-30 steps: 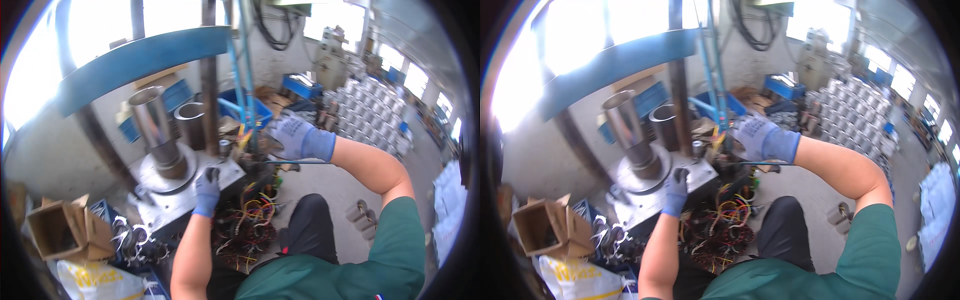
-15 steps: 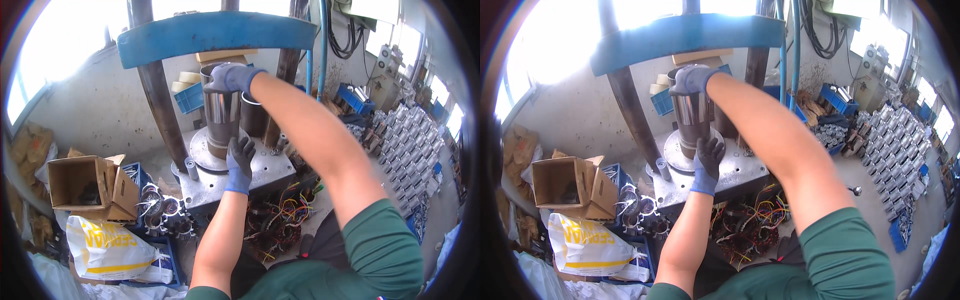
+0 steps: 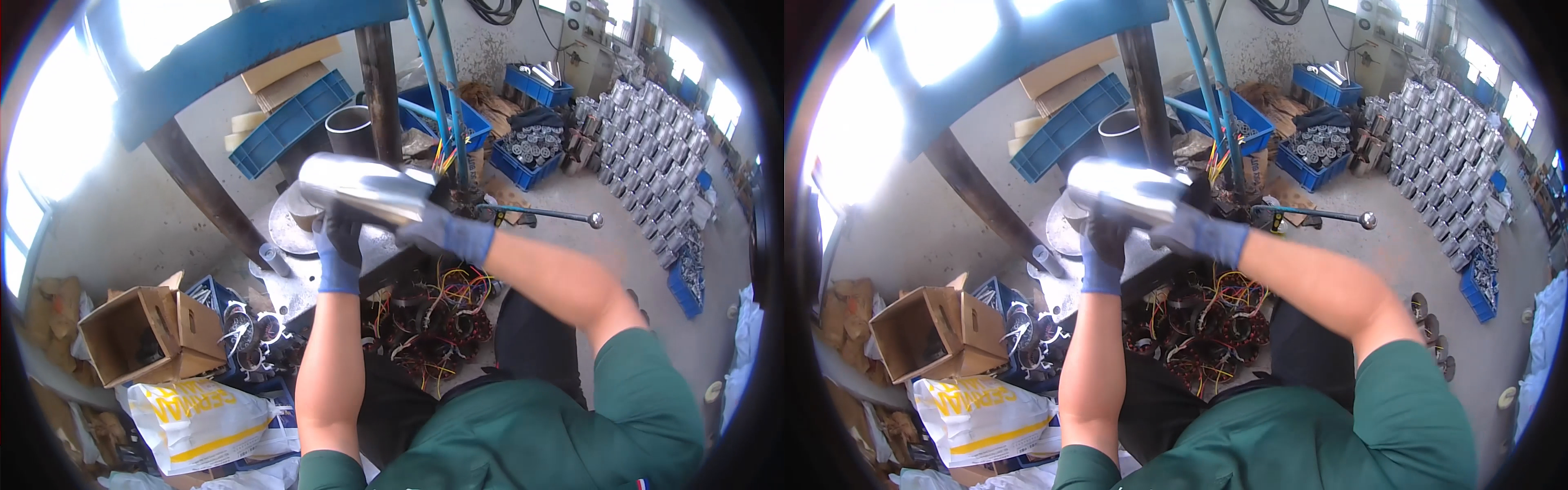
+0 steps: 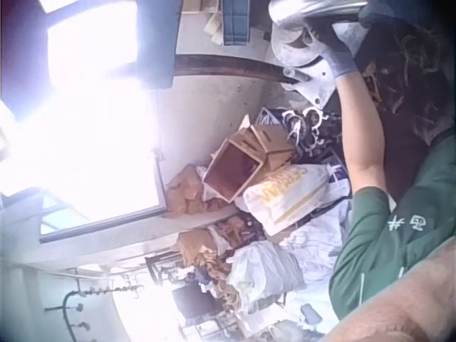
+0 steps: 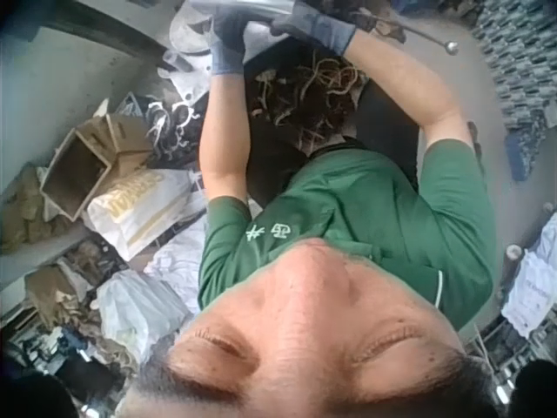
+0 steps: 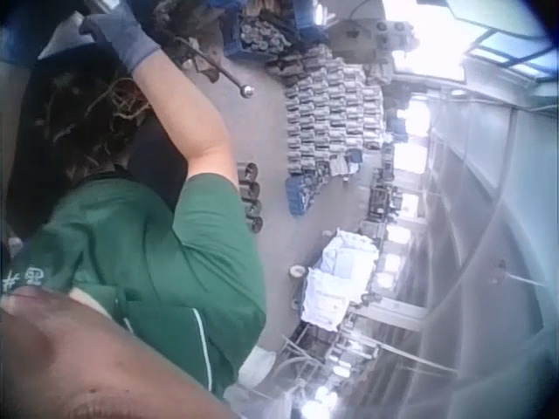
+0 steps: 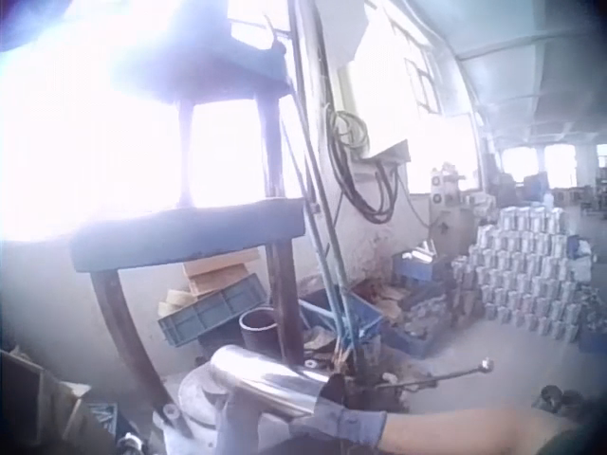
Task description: Assembling components of an electrical motor using an industrial press and hand tools.
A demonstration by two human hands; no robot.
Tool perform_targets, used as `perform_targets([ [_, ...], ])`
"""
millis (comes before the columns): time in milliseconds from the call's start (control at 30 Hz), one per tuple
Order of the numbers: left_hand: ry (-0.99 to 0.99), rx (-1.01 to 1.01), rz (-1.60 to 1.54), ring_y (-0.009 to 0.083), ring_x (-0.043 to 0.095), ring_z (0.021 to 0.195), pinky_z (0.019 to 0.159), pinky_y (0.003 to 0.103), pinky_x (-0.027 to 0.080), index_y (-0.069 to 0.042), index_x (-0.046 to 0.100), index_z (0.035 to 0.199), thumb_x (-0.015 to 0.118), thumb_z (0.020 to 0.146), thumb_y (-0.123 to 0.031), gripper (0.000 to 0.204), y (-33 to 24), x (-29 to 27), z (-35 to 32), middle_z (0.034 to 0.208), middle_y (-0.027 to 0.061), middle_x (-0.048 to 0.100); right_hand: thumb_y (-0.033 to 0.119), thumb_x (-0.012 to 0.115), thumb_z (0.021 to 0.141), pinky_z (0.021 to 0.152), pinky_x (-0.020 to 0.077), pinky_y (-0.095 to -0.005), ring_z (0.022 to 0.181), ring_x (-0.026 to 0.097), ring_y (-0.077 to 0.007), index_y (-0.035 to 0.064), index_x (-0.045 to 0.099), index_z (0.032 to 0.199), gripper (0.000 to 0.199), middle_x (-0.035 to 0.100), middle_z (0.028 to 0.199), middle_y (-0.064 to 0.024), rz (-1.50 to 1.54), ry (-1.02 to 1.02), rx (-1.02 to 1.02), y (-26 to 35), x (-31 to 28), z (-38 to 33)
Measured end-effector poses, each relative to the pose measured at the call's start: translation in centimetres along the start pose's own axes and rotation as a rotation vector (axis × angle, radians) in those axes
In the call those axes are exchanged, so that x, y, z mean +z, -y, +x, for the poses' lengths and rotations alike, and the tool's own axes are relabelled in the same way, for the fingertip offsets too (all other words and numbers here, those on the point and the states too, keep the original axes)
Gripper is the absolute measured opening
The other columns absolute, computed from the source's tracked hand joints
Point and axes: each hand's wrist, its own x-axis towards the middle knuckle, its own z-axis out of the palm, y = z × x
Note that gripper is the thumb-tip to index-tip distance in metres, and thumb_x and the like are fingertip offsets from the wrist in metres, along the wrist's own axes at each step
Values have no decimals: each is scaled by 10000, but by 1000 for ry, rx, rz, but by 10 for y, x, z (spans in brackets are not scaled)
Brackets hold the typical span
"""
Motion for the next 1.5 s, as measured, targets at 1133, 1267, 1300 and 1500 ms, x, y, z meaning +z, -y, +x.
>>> perform_targets([
  [1133,65,-65,1759,426,687,1075,968,472,519,3,760,1105,658,890,-450,511,4,119,60,1114,270,724,58,590,875,843,559,-343,892,673,-173,0,710,964,160,715,1039,-95,720,-634,360,-103,-45,-251],
  [1267,106,-41,1803,423,670,1111,987,474,504,12,758,1084,653,907,-462,517,8,118,58,1143,270,716,65,601,839,843,609,-394,941,701,-225,41,717,1038,232,708,1101,-108,943,-563,793,-30,-144,-249],
  [1300,131,-9,1799,422,667,1115,987,473,502,16,758,1078,648,911,-467,523,14,118,61,1147,273,714,107,644,818,855,628,-421,929,694,-221,75,722,1048,244,710,1048,-91,778,-526,776,-54,-166,-272],
  [1500,390,399,2046,392,683,1006,892,480,526,-67,720,1152,562,1025,-312,318,39,66,86,1077,219,723,127,785,706,820,551,-354,905,675,-230,-6,746,988,314,733,1011,-121,252,-943,931,-164,-243,-403],
])
